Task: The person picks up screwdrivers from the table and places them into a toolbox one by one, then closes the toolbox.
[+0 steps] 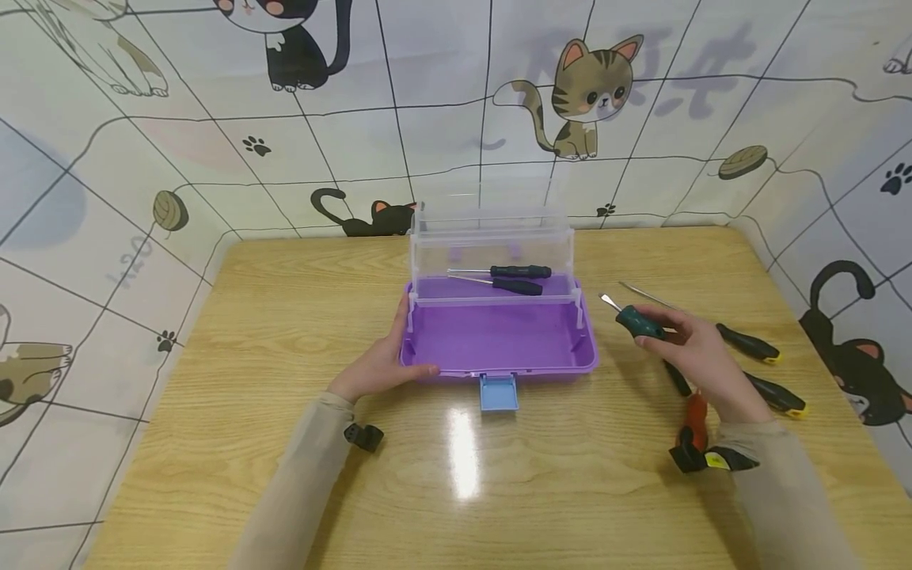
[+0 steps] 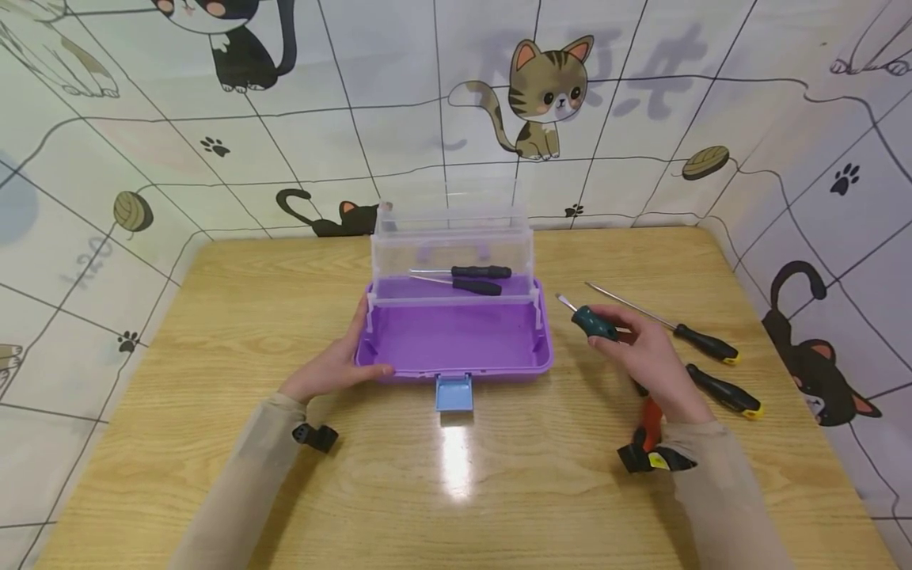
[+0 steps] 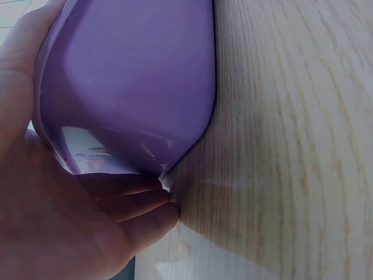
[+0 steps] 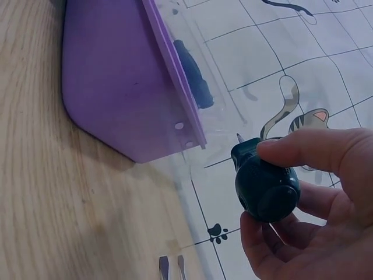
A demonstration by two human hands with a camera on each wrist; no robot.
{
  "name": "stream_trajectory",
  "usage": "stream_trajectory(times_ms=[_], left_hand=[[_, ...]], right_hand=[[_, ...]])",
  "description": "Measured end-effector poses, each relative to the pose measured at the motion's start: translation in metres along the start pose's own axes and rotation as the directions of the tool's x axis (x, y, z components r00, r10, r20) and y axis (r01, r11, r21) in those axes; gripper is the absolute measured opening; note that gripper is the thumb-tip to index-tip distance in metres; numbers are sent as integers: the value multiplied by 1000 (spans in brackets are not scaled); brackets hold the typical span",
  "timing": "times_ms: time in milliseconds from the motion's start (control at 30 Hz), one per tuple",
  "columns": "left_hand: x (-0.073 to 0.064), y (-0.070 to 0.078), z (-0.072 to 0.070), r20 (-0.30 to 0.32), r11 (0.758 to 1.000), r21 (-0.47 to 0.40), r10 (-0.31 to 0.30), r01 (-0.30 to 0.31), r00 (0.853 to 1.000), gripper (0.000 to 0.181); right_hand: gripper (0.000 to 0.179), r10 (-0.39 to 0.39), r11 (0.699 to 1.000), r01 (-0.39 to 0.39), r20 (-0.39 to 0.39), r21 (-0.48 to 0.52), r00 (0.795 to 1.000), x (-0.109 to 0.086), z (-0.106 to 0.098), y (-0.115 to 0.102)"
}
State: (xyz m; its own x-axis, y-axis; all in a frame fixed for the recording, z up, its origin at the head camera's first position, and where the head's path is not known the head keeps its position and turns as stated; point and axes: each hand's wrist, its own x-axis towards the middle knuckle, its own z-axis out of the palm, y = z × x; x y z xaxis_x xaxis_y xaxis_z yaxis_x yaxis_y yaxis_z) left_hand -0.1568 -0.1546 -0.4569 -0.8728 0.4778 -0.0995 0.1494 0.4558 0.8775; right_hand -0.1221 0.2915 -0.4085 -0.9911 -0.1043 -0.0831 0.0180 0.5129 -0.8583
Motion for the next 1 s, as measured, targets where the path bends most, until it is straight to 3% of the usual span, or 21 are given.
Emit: stream_trajectory(times_ms=[167,367,467,733,1000], left_hand=[[-2,5,0,0,1000,6,15,-15,1000,125],[-12,33,-4,18,1000,-2,2,-2,1000,120],[-13,40,-6,27,1000,3,-4,4,1000,119],[-4,5,-1,0,1000,31,-3,3,1000,124],[-2,0,-1,5,999,40,-19,19,1000,125]], right_hand=[[51,2,1000,-2,1,-11,1000,5,2,-8],[52,5,1000,-5,5,-7,1000,10,4,-19],[54,7,1000,-7,13,9,1000,12,4,-23],[51,-23,1000,22,16,18,1000,19,5,-28],[50,-29,1000,29,8,5,1000,25,7,-31]])
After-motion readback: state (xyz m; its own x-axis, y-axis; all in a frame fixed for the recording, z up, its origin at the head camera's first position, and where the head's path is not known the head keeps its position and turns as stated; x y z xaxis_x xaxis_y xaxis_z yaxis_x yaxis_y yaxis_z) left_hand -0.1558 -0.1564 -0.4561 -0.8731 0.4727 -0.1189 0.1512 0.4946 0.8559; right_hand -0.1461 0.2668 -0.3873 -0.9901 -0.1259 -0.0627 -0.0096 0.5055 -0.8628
